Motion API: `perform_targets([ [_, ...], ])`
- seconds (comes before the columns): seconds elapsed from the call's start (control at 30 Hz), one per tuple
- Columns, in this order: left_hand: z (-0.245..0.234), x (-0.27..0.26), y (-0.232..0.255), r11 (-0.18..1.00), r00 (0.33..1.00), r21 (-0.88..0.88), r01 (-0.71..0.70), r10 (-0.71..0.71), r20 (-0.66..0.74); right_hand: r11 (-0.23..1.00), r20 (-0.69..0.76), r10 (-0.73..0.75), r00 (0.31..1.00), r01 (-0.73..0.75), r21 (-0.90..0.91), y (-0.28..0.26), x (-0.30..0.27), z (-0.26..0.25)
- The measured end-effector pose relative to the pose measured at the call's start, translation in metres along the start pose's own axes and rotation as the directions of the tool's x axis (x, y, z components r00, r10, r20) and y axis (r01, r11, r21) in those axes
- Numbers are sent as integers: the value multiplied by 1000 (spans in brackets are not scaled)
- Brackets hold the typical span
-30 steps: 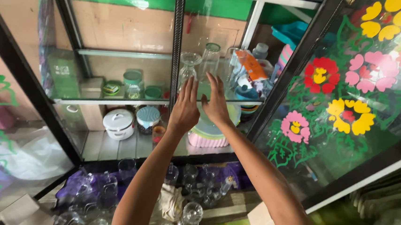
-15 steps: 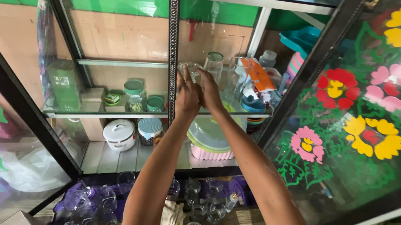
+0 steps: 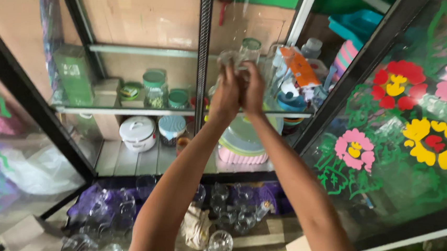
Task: The person wipes and cleans various glass cups, bowls, and jars by hand using a yellow cloth while they are stored in a display cabinet.
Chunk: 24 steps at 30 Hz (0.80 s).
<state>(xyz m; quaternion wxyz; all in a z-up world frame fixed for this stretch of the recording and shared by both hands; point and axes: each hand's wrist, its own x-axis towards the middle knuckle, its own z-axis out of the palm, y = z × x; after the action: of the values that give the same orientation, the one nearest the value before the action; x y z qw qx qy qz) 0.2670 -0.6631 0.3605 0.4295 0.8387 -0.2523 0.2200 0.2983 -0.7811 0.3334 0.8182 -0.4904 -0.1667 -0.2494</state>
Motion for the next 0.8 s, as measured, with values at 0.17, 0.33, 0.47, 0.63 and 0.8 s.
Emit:
perform_targets([
  [0.17, -7, -24, 24, 989, 997, -145, 38, -28, 75, 448, 172, -559, 811, 469, -761, -48, -55, 23],
  [0.33, -8, -64, 23, 955, 977, -205, -212, 213, -18, 555, 70, -519, 852, 397, -731, -67, -115, 31],
  [0.47, -19, -99, 20, 924, 954, -239, -298, 299, -34, 528, 83, -495, 865, 376, -762, -73, -162, 31],
  [0.63, -26, -143, 18, 955, 970, -228, -189, 218, 111, 573, 24, -357, 934, 239, -784, -64, -207, 8],
  [0.8, -11, -171, 9, 955, 974, -297, -1, 69, 216, 593, 60, -207, 977, 174, -786, -58, -230, -20],
])
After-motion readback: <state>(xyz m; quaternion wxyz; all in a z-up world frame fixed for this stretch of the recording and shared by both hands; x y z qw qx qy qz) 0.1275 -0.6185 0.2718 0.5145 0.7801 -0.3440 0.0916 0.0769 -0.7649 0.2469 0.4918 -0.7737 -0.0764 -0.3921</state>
